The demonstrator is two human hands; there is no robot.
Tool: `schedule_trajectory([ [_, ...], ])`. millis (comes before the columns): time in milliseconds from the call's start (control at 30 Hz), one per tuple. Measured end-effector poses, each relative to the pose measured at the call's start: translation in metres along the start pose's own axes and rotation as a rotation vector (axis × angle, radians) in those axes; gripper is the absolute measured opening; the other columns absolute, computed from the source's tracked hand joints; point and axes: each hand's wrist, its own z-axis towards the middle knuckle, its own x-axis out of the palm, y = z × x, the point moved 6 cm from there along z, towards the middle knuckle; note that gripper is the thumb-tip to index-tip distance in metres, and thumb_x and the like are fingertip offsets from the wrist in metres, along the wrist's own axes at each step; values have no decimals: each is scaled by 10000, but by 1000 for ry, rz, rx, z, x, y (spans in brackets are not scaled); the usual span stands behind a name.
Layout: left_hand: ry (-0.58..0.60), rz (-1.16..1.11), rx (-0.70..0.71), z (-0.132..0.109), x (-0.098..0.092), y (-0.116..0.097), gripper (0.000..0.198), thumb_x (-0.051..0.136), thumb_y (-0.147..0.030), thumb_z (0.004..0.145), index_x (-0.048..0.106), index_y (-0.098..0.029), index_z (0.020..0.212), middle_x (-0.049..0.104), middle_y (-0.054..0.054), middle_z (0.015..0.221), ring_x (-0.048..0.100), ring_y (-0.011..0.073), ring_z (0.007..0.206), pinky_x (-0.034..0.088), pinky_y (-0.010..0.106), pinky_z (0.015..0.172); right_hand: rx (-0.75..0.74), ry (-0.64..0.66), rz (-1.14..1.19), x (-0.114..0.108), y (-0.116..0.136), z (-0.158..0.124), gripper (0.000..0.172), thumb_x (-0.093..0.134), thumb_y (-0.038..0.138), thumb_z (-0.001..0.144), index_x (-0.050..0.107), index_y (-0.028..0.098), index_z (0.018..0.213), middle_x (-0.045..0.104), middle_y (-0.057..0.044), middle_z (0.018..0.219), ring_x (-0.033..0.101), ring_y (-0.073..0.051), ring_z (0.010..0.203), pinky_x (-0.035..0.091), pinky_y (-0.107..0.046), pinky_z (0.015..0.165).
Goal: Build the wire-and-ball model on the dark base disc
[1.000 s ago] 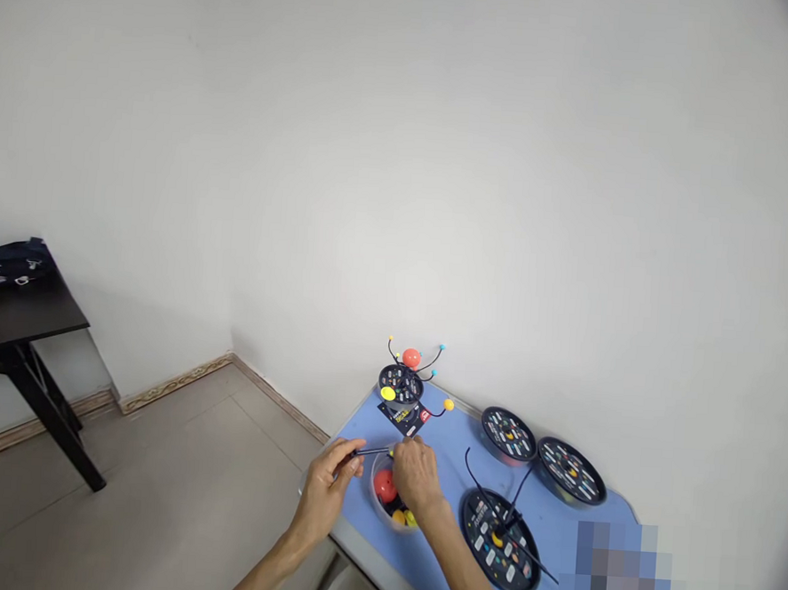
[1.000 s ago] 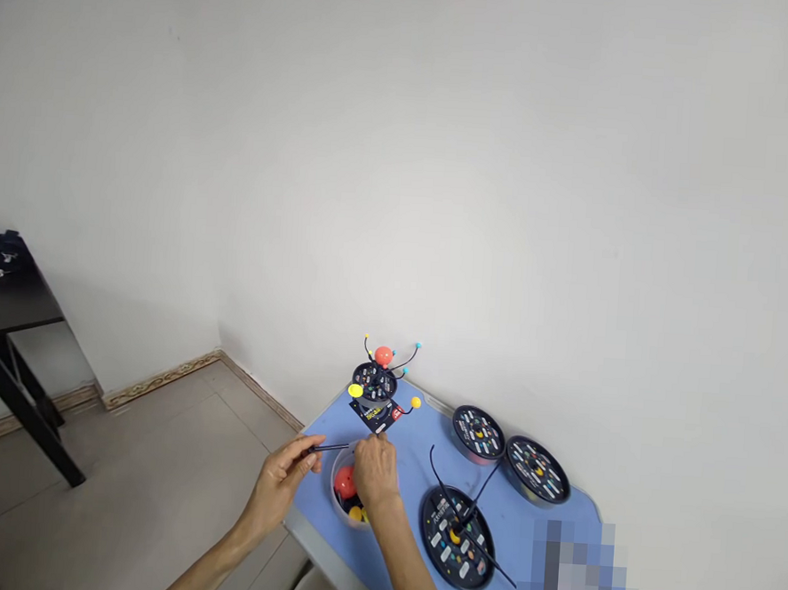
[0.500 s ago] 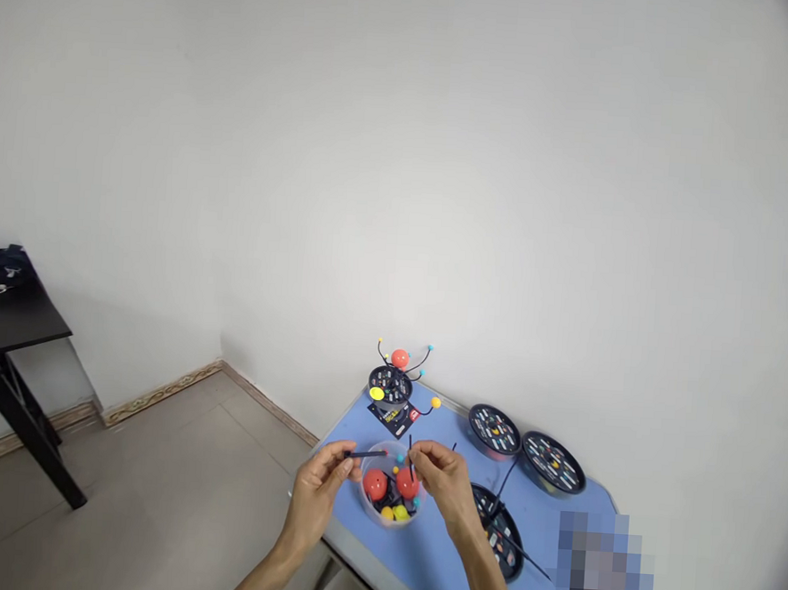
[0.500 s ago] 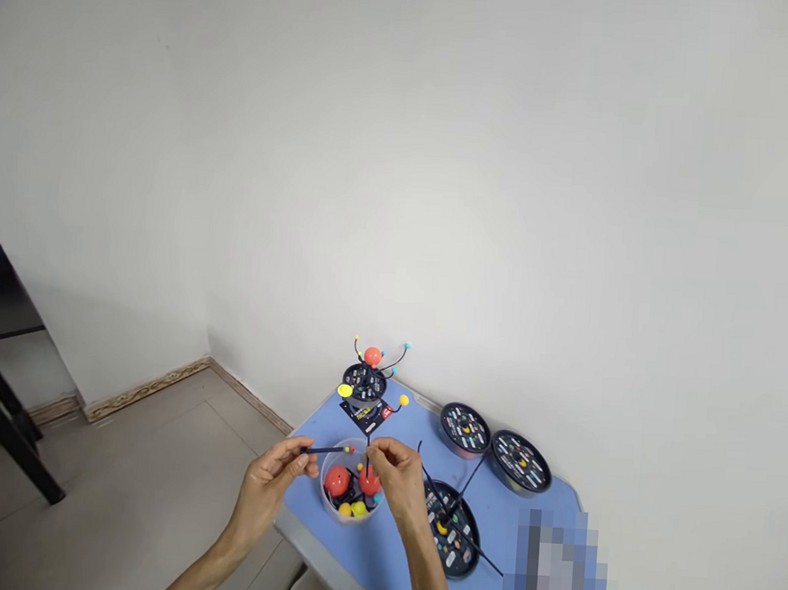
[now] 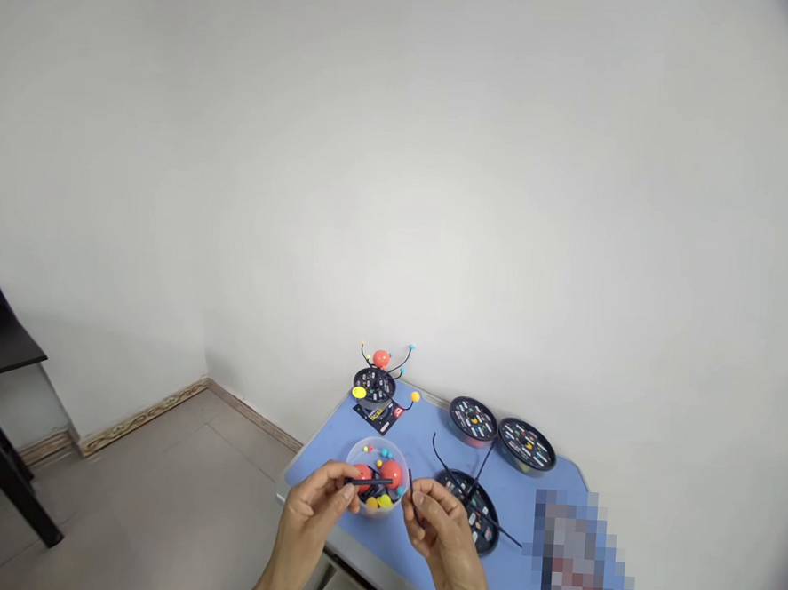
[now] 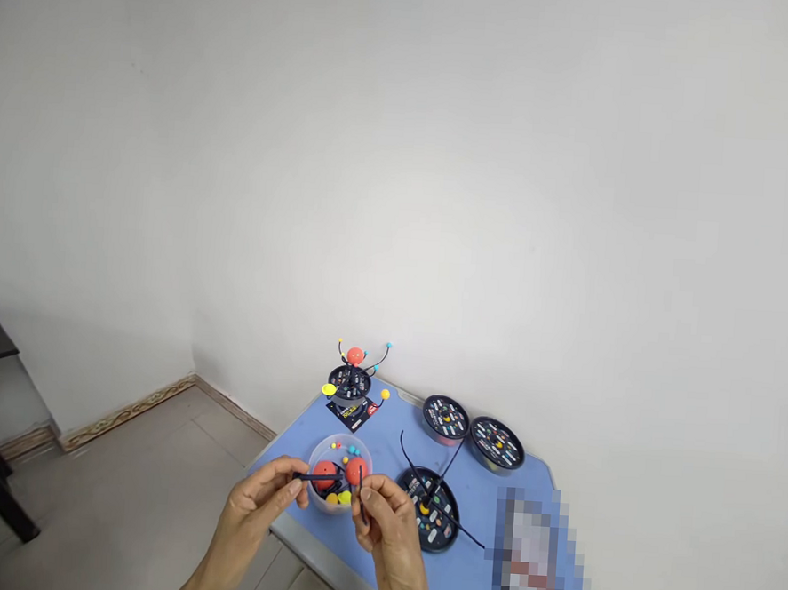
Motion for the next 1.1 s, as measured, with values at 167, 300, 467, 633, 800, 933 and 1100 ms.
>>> schedule_trajectory([
  [167,40,2,83,-8,9,-14,204,698,-372,818,739,-219,946,669,23,794,642,164,727,554,258,710,-10,-2,61,-6,-1,-11,365,871,419,590,633,155,674,556,23,568,339,-40,469,204,-187,464],
  [300,72,21,170,-14,17,-24,173,682,-339,834,739,-220,945,666,44,907,653,168,757,563,274,732,-27,11,138,-8,1,-20,380,894,415,560,679,159,739,536,33,556,321,-35,456,176,-188,439],
  [467,97,58,179,-18,25,-26,198,677,-362,829,736,-203,931,678,69,928,661,187,771,569,294,734,-53,21,220,-13,-3,-28,409,906,407,543,726,193,841,506,45,541,302,-37,449,155,-187,420],
  [633,102,73,176,-23,31,-30,210,695,-382,803,745,-200,896,683,80,932,665,196,758,574,295,720,-94,-8,200,-24,0,-37,443,924,419,500,769,169,831,536,19,553,338,-40,458,194,-193,427],
  [800,178,81,166,-34,38,-35,200,682,-371,818,743,-197,896,677,57,830,666,185,681,568,273,668,-125,-86,170,-37,6,-47,446,935,414,483,786,161,818,615,-35,637,415,-68,520,272,-207,466],
  [933,210,67,150,-42,39,-32,208,679,-383,823,743,-201,900,658,39,786,661,175,651,560,261,643,-165,-92,127,-39,12,-52,407,909,453,525,771,161,771,605,-24,647,386,-50,486,253,-204,458],
  [1100,204,82,97,-44,35,-24,254,689,-431,806,740,-196,887,654,36,736,643,180,647,550,263,633,-227,-99,86,-40,17,-55,366,876,467,584,716,163,711,585,-8,643,389,-57,487,249,-205,453],
])
